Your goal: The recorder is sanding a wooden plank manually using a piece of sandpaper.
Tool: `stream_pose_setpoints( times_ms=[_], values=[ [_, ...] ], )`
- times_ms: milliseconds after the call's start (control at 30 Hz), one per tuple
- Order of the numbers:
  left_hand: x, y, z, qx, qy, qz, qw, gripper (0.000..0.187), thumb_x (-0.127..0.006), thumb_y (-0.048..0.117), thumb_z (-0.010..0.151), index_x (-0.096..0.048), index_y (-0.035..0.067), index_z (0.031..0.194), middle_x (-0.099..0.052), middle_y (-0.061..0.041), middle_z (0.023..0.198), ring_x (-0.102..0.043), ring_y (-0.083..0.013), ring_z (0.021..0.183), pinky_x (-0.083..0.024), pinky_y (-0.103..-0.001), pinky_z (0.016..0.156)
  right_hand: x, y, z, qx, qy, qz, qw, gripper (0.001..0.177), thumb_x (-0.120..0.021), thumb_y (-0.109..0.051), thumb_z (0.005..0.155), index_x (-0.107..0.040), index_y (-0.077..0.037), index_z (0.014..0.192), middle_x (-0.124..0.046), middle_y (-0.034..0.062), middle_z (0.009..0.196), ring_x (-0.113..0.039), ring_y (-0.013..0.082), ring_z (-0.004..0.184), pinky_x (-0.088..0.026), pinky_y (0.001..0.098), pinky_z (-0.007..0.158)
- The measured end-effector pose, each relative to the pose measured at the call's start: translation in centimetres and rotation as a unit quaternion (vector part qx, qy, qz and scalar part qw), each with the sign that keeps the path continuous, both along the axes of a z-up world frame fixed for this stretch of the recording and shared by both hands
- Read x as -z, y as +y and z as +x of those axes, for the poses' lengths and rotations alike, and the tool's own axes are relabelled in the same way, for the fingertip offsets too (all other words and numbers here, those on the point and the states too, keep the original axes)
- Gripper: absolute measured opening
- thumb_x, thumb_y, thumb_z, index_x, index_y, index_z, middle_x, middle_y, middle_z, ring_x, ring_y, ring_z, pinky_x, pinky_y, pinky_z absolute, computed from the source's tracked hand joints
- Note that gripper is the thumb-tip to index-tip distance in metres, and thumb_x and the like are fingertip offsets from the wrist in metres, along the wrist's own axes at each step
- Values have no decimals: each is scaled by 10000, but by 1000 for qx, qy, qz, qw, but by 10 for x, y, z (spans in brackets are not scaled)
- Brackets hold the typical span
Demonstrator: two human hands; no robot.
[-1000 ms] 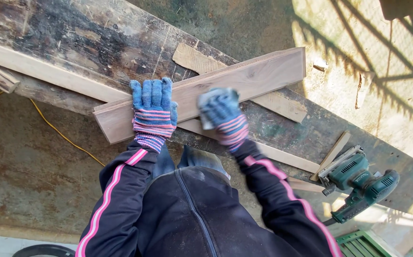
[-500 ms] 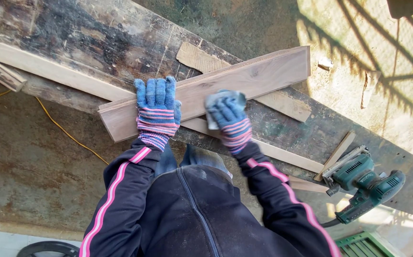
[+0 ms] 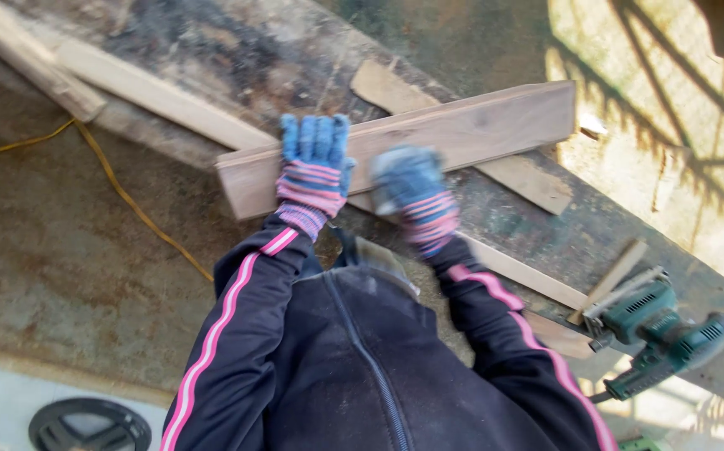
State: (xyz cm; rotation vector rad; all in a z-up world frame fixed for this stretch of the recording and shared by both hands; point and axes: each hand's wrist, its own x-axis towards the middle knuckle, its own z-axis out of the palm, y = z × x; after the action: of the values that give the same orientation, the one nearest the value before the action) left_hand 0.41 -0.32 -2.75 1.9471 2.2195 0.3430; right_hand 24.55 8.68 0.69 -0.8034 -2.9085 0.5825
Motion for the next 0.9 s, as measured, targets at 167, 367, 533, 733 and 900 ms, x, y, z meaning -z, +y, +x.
stream_pose_setpoints(
  times_ms=[167, 367, 533, 733, 900],
  values=[
    [-51, -35, -60, -75, 24, -4, 997, 898, -717, 559, 893, -378, 80, 1572, -402, -254, 1581, -310, -466, 1478, -151, -684, 1193, -34, 74, 69, 94, 26, 44, 994, 550, -567, 87, 806, -691, -75, 1317, -648, 174, 1377, -557, 396, 1392, -432, 499, 1240],
    [-81, -91, -102, -454, -466, -335, 682, 671, -719, 499, 842, -585, 61, 1333, -750, -250, 1214, -747, -400, 1058, -589, -494, 888, -9, 43, 49, 87, -20, 74, 993, 621, -578, 76, 775, -686, -83, 1365, -634, 187, 1360, -547, 411, 1365, -427, 497, 1222],
    [39, -133, -83, -358, -413, -168, 821, 688, -813, 435, 884, -560, -69, 1279, -699, -276, 1162, -712, -358, 1009, -575, -447, 869, 4, -50, -114, -40, -16, 67, 997, 534, -656, -92, 848, -603, -123, 1378, -578, 158, 1373, -530, 386, 1337, -415, 547, 1155],
    [54, -152, -77, -317, -511, -37, 798, 519, -797, 156, 866, -584, -106, 1261, -725, -220, 1069, -731, -290, 894, -629, -394, 766, -3, -54, -155, -123, 7, 49, 991, 407, -651, -149, 913, -630, -170, 1318, -604, 97, 1294, -565, 342, 1259, -446, 536, 1085],
    [41, -135, -76, -400, -734, -82, 543, 343, -788, 75, 874, -649, -26, 1171, -756, -122, 1035, -747, -179, 836, -654, -305, 714, -8, 25, -52, 43, 19, 31, 998, 442, -607, 24, 968, -665, -160, 1367, -602, 98, 1422, -566, 338, 1371, -481, 464, 1179]
  ],
)
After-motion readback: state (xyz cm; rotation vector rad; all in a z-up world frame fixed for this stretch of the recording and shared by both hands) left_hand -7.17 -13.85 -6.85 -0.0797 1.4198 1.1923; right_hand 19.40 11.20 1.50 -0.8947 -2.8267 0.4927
